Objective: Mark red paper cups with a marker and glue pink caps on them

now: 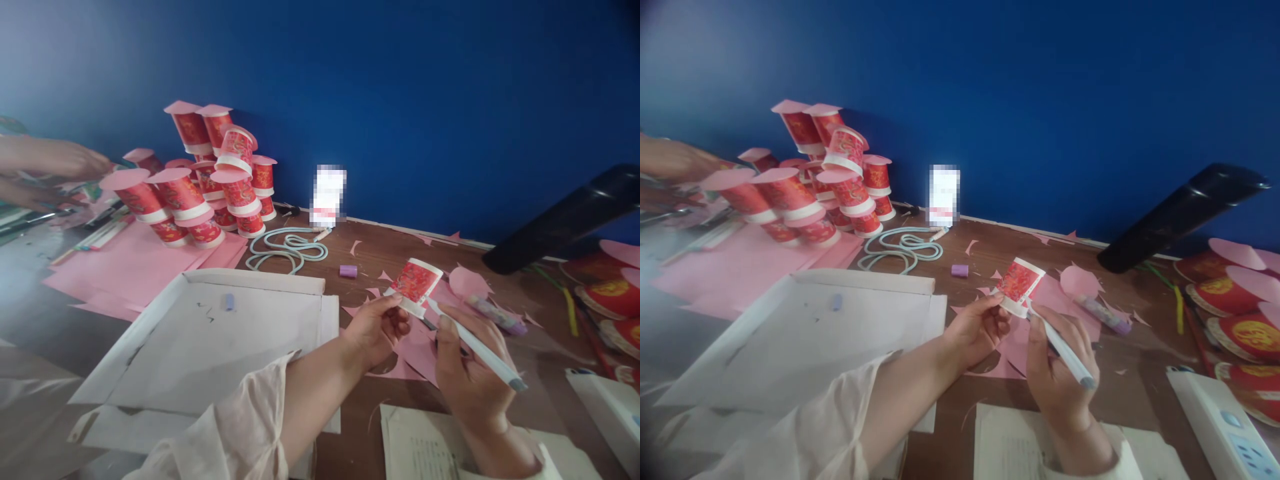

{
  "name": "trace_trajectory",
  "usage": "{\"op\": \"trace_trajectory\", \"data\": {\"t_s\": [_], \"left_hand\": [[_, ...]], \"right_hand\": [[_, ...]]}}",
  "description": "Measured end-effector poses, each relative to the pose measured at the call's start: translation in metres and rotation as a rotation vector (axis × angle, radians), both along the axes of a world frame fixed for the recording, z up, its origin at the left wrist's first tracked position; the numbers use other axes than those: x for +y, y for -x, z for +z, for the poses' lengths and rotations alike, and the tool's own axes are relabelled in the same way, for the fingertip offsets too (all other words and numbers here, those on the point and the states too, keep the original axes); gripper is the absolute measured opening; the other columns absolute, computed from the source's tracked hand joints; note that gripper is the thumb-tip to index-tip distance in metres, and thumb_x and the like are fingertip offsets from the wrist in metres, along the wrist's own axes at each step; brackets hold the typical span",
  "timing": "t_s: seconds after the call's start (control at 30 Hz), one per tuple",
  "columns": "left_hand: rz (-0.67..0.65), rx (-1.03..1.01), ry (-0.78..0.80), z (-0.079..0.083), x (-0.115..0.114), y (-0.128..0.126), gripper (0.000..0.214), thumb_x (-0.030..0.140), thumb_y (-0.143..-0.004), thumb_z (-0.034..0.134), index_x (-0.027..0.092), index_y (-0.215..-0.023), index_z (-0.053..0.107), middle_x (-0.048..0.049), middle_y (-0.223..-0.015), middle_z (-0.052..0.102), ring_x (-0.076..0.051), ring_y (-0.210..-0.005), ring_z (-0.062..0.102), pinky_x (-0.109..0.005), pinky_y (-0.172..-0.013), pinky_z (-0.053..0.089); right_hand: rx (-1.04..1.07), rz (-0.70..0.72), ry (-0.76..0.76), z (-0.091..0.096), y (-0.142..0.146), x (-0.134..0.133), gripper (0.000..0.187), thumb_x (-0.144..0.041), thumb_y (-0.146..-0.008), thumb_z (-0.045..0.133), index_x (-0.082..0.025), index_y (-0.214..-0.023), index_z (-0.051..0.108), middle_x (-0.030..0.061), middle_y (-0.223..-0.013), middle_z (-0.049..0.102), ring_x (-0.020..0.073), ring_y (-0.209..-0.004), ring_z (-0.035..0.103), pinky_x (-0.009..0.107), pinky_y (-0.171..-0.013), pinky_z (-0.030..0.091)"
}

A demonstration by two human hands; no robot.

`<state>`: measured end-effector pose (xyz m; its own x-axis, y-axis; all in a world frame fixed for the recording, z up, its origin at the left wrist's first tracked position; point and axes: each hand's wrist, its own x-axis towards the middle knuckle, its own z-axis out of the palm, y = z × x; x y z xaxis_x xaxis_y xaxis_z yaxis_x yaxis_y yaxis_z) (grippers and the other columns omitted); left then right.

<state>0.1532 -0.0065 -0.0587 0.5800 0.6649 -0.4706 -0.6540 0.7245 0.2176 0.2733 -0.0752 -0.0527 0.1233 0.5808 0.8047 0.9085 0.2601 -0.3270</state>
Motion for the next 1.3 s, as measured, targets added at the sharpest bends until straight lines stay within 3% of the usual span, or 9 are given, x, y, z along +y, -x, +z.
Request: {"op": "trace_trajectory", "data": {"t_s": [0.3,0.67,1.3], "left_hand": [[-0.015,0.006,0.009,0.0004,0.0007,0.0016,0.008,0.012,-0.082,0.067,0.011,-0.076,0.062,-0.0004,-0.059,0.058,-0.006,-0.051,0.053,-0.014,-0.048,0.041],[-0.01,0.005,0.04,0.003,0.0008,0.0019,0.01,0.011,-0.079,0.071,0.012,-0.075,0.062,0.0,-0.061,0.058,-0.006,-0.051,0.053,-0.014,-0.048,0.04],[-0.022,0.006,0.045,0.0027,0.0009,0.0023,0.011,0.011,-0.077,0.073,0.012,-0.076,0.062,0.0007,-0.061,0.057,-0.006,-0.052,0.054,-0.014,-0.048,0.041]], "right_hand": [[-0.005,-0.02,0.024,-0.0003,-0.0005,0.0012,0.017,-0.018,-0.092,0.056,-0.016,-0.103,0.068,0.0084,-0.088,0.072,0.0216,-0.082,0.065,0.037,-0.078,0.051],[0.005,-0.015,0.013,0.0005,-0.0003,0.0007,0.015,-0.018,-0.091,0.056,-0.016,-0.1,0.068,0.0084,-0.084,0.071,0.0211,-0.078,0.065,0.037,-0.074,0.052],[0.011,-0.04,-0.026,-0.0016,-0.0037,0.001,0.017,-0.019,-0.091,0.057,-0.015,-0.103,0.069,0.0104,-0.088,0.071,0.0248,-0.088,0.067,0.043,-0.084,0.052]]}}
